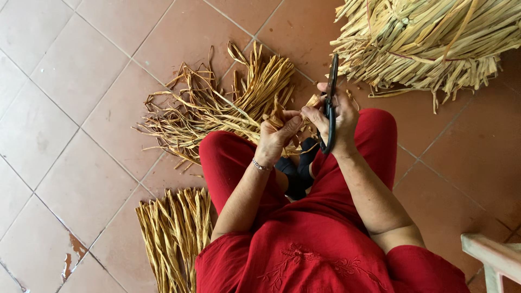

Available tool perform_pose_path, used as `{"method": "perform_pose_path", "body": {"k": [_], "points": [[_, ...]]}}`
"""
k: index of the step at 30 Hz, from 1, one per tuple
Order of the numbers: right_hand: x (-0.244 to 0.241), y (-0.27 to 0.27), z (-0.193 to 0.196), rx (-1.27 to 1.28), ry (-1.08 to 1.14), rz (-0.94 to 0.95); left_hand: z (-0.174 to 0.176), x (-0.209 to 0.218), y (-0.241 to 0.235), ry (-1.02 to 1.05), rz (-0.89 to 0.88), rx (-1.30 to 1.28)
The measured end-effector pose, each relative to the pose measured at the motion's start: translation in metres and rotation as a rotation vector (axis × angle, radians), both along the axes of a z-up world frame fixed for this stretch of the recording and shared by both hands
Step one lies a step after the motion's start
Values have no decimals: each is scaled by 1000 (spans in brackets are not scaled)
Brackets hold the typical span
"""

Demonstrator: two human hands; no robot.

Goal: The person sits on a tiled floor and uses shears to cut bundles of dried plant material into smaller pieces. The person repeatedly picks up the material, cuts it, and places the cut pieces onto a pile on the floor.

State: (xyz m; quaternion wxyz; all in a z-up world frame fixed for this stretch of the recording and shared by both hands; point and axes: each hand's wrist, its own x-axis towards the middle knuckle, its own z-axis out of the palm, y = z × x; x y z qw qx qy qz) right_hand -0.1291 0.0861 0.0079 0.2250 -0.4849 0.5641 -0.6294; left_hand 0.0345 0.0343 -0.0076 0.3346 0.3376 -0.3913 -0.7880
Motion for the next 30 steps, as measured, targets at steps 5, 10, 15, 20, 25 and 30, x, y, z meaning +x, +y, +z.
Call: {"method": "perform_pose_path", "body": {"k": [5, 10, 15, 20, 25, 30], "points": [[-8, -2, -9, 38, -89, 171, -7, 1, 0, 61, 66, -110], [-8, 22, -2, 196, 17, 405, -7, 1, -7, 84, 176, -70], [0, 30, 12, 253, 252, 303, 3, -3, -3, 7, 173, -115], [1, 31, 14, 267, 328, 256, 3, -4, 0, -7, 159, -106], [2, 33, 11, 348, 331, 237, -2, -4, -1, 4, 116, -83], [10, 36, 7, 371, 292, 167, 8, -5, -1, 30, 83, -44]]}}
